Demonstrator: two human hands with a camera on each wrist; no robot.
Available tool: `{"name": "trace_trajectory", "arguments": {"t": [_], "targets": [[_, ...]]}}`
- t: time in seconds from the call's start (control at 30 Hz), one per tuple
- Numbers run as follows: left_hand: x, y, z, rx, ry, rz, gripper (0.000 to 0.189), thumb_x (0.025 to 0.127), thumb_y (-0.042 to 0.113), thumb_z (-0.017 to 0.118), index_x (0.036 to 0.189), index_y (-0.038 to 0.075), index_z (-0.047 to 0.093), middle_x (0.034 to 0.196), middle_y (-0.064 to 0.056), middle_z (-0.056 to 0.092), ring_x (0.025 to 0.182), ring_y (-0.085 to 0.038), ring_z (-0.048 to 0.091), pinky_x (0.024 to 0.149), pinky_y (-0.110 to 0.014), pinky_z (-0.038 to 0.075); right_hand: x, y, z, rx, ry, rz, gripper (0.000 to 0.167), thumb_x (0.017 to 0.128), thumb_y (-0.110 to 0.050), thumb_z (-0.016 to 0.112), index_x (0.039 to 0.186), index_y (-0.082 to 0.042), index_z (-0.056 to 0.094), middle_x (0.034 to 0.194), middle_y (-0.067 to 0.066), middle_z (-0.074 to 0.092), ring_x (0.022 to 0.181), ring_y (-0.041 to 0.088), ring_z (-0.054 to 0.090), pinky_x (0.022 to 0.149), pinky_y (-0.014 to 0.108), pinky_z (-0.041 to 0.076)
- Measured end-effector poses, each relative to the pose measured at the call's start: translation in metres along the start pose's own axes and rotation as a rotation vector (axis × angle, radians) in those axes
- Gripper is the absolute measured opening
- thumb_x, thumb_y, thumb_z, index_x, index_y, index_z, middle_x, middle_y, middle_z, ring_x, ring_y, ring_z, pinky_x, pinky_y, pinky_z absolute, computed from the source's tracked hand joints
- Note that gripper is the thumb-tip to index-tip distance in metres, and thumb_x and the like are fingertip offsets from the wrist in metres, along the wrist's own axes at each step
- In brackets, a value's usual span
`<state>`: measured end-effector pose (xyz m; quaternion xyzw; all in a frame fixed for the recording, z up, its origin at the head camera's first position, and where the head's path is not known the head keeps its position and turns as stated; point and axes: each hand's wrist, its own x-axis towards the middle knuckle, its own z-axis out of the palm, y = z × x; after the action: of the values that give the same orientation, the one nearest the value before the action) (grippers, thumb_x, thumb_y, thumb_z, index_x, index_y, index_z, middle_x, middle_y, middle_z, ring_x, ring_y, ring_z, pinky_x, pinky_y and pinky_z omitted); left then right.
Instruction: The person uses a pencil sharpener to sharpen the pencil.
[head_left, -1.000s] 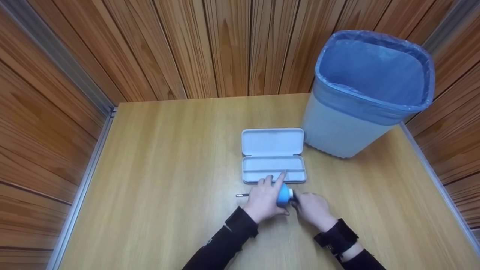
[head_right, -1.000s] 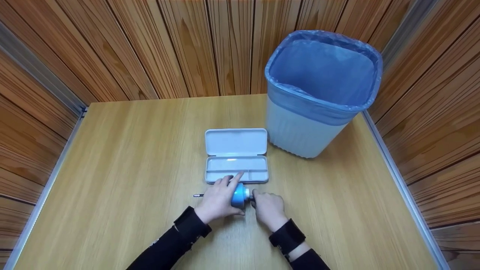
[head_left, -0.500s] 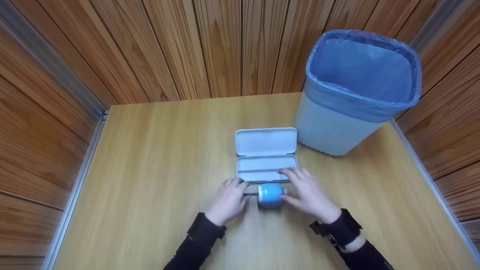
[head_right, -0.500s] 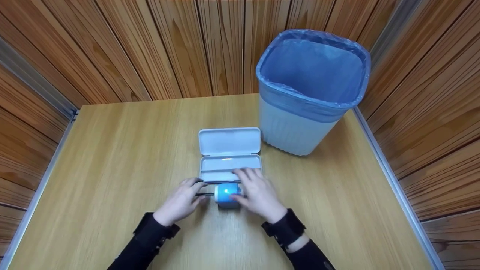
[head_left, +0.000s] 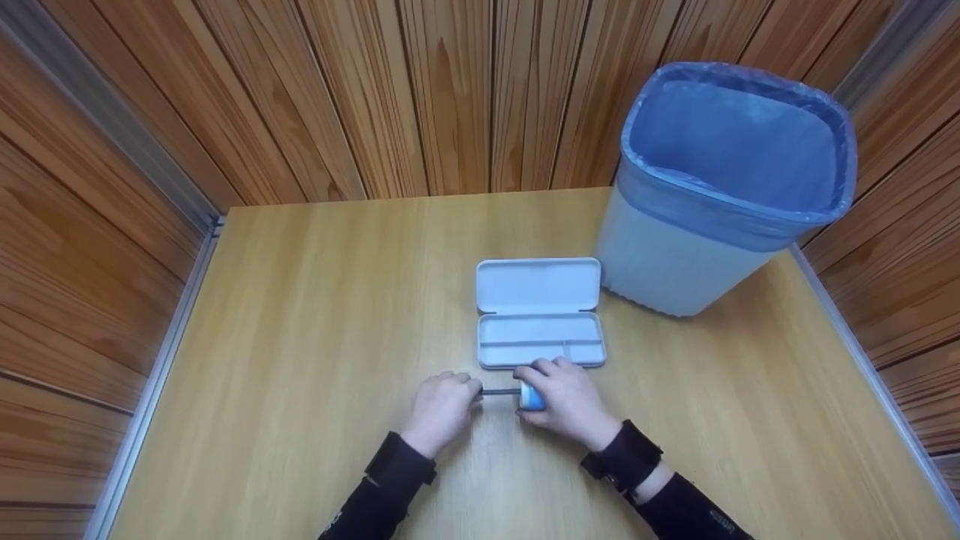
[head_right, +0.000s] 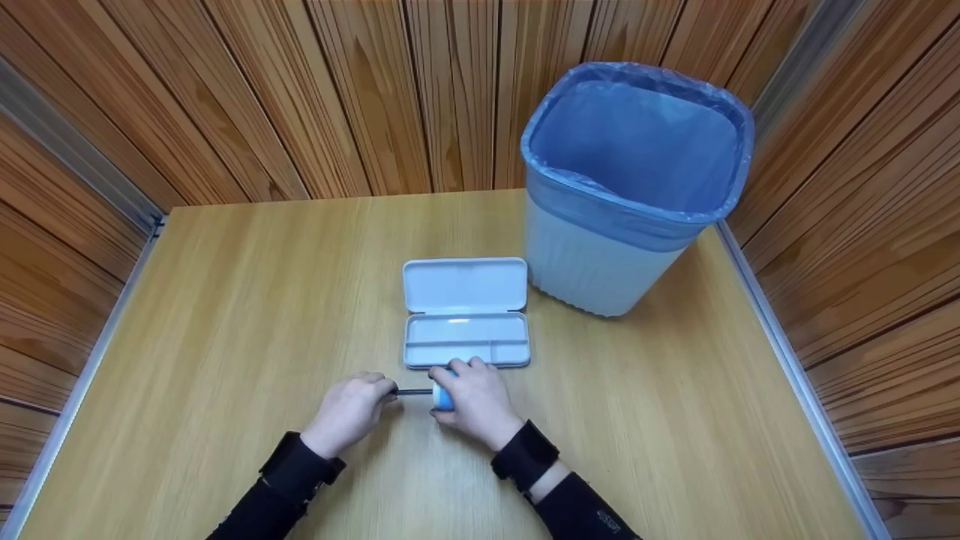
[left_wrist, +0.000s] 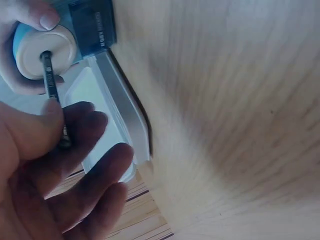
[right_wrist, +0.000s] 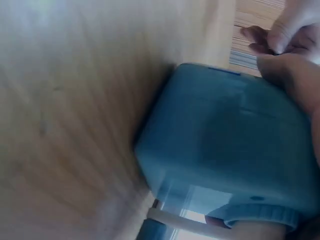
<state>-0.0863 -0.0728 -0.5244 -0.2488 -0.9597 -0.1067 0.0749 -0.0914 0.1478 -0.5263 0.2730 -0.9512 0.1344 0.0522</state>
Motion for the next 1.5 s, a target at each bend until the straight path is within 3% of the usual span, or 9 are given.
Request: {"name": "trace_trajectory", "arguments": {"t": [0.3,0.47,0.77,1.2,1.4,1.5], "targets": [[-0.009,-0.012,0.003,0.011,0.123,0.025,0.009,0.078,0.016,0.079,0.073,0.016,0.070,0.065,0.004,0.068,0.056,-0.013,0.060,0.053,-0.024,0.045,0.002,-0.001,0.002,-0.046,0.078,-0.032,0.057,0.066,-0.043,0.087,0.114,-0.020,0.068,0.102,0.001,0.070,0.084,0.023,0.061,0.071,0.037,0.051],[-0.010,-0.016,0.003,-0.011,0.133,0.011,0.008,0.077,0.014,0.079,0.074,0.016,0.071,0.066,0.003,0.069,0.057,-0.014,0.060,0.053,-0.025,0.044,0.004,0.000,0.003,-0.043,0.077,-0.035,0.059,0.065,-0.044,0.087,0.116,-0.020,0.068,0.103,0.001,0.070,0.086,0.023,0.061,0.074,0.038,0.052],[-0.013,-0.020,0.002,-0.028,0.095,-0.016,0.005,0.079,0.014,0.077,0.076,0.016,0.073,0.068,0.003,0.070,0.058,-0.014,0.060,0.054,-0.025,0.044,0.003,-0.003,0.002,-0.027,0.047,-0.016,0.060,0.067,-0.044,0.086,0.119,-0.020,0.068,0.104,0.001,0.070,0.088,0.023,0.061,0.076,0.039,0.053],[-0.017,-0.022,0.004,-0.060,0.118,-0.017,0.005,0.080,0.014,0.077,0.076,0.016,0.074,0.068,0.003,0.071,0.059,-0.014,0.064,0.055,-0.026,0.047,0.003,-0.002,0.005,-0.039,0.070,-0.028,0.058,0.065,-0.043,0.087,0.116,-0.020,0.069,0.103,0.001,0.070,0.087,0.023,0.061,0.074,0.039,0.052],[-0.028,-0.041,-0.005,-0.066,0.089,-0.127,0.007,0.076,0.007,0.077,0.077,0.012,0.073,0.070,0.000,0.071,0.061,-0.019,0.065,0.058,-0.030,0.050,0.002,-0.002,0.003,-0.020,0.054,-0.018,0.057,0.067,-0.041,0.088,0.116,-0.019,0.069,0.103,0.003,0.070,0.088,0.025,0.061,0.074,0.040,0.053],[-0.032,-0.053,-0.011,-0.067,0.114,-0.193,0.006,0.078,0.008,0.077,0.078,0.012,0.072,0.071,-0.002,0.071,0.062,-0.020,0.065,0.057,-0.032,0.051,0.002,-0.002,0.000,-0.025,0.043,-0.017,0.057,0.068,-0.042,0.087,0.117,-0.019,0.068,0.104,0.003,0.070,0.088,0.025,0.061,0.074,0.040,0.052]]}}
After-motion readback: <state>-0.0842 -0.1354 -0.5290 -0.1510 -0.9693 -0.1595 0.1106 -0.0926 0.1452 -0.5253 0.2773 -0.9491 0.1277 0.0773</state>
